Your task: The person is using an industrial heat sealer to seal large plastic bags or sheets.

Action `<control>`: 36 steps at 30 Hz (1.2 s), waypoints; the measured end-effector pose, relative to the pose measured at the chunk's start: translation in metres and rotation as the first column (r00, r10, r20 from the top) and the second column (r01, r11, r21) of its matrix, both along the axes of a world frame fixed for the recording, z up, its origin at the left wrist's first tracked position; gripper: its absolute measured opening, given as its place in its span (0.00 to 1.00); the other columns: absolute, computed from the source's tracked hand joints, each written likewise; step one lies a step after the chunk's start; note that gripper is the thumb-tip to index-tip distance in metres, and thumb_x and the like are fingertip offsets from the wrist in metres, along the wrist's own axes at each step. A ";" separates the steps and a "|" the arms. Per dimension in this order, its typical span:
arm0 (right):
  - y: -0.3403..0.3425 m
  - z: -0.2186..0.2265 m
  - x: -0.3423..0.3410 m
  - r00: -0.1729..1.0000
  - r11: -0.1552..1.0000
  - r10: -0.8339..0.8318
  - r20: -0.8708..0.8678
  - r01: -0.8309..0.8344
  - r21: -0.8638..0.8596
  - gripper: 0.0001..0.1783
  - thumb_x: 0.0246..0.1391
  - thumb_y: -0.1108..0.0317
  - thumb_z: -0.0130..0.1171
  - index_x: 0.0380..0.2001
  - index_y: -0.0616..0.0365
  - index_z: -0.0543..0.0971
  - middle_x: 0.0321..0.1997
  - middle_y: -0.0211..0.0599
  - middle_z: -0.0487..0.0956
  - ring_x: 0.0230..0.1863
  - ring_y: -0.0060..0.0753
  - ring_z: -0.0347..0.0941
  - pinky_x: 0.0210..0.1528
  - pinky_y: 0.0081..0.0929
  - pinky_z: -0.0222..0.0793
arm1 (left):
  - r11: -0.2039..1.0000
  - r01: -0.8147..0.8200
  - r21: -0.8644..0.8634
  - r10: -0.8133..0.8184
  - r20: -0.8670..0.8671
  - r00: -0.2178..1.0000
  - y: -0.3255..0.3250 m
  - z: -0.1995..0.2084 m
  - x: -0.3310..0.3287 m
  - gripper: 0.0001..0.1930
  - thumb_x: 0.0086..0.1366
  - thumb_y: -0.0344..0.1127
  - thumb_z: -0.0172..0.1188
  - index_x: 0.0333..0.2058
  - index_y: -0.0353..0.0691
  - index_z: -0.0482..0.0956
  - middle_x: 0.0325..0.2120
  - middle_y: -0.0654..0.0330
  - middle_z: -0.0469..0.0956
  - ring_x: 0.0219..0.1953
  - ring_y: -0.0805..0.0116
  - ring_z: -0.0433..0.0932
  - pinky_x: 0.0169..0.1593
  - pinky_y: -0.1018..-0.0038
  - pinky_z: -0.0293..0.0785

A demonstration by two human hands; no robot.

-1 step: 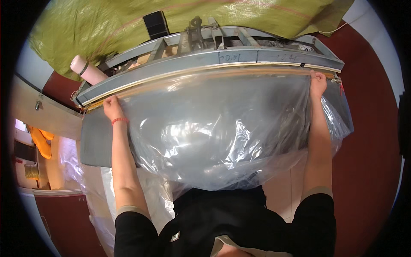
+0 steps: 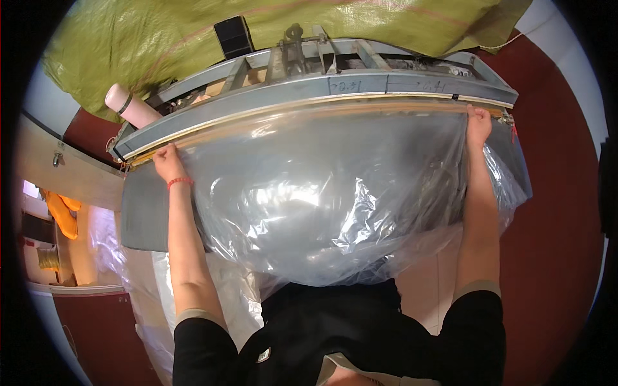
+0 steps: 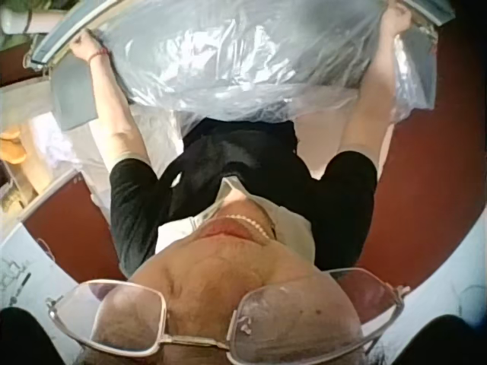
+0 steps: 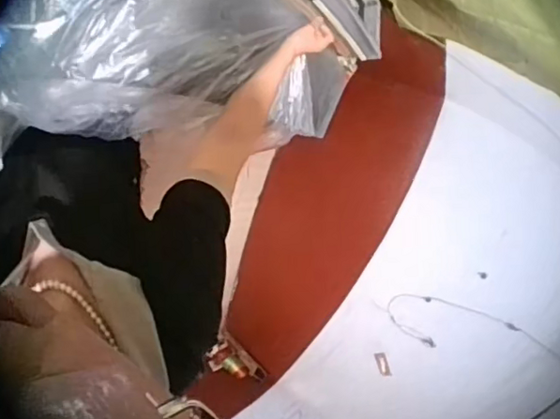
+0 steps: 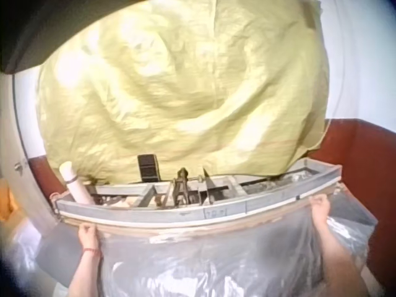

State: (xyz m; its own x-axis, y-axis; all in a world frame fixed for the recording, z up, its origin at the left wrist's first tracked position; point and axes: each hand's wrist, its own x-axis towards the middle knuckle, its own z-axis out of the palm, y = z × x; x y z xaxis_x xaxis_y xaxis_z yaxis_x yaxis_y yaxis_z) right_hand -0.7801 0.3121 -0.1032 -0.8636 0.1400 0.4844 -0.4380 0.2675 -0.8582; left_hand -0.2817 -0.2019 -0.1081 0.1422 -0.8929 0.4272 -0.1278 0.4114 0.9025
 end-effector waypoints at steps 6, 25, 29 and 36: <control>0.015 0.010 -0.013 0.996 0.995 -0.090 -0.001 0.090 0.044 0.12 0.40 0.63 0.54 0.24 0.62 0.73 0.24 0.34 0.74 0.29 0.29 0.68 0.37 0.24 0.63 | 0.975 -0.089 0.205 0.091 0.003 0.996 0.000 0.013 0.000 0.05 0.56 0.30 0.44 0.31 0.36 0.63 0.21 0.59 0.69 0.17 0.73 0.68 0.19 0.78 0.66; 0.244 0.027 0.101 0.983 0.658 -0.172 0.069 0.063 0.750 0.14 0.45 0.67 0.56 0.36 0.61 0.75 0.39 0.39 0.75 0.42 0.32 0.70 0.46 0.25 0.62 | 0.537 0.686 0.490 -0.780 -0.020 0.625 0.153 0.087 0.038 0.07 0.58 0.39 0.53 0.29 0.43 0.73 0.27 0.67 0.76 0.27 0.79 0.72 0.28 0.86 0.61; 0.135 0.098 0.163 0.988 0.828 0.028 -0.150 0.061 0.558 0.17 0.47 0.62 0.56 0.40 0.60 0.74 0.42 0.40 0.74 0.45 0.33 0.69 0.48 0.25 0.61 | 0.532 0.752 0.388 -0.817 0.005 0.576 0.206 0.112 0.029 0.04 0.52 0.31 0.59 0.23 0.41 0.73 0.25 0.65 0.75 0.27 0.80 0.70 0.30 0.83 0.63; -0.113 0.177 0.346 0.437 0.401 0.899 -0.001 -0.824 0.401 0.31 0.38 0.66 0.61 0.49 0.56 0.66 0.51 0.36 0.68 0.53 0.28 0.62 0.51 0.26 0.58 | 0.592 0.787 0.173 -0.805 0.165 0.569 0.252 0.123 0.034 0.09 0.48 0.24 0.62 0.18 0.39 0.68 0.22 0.67 0.70 0.26 0.81 0.66 0.32 0.84 0.63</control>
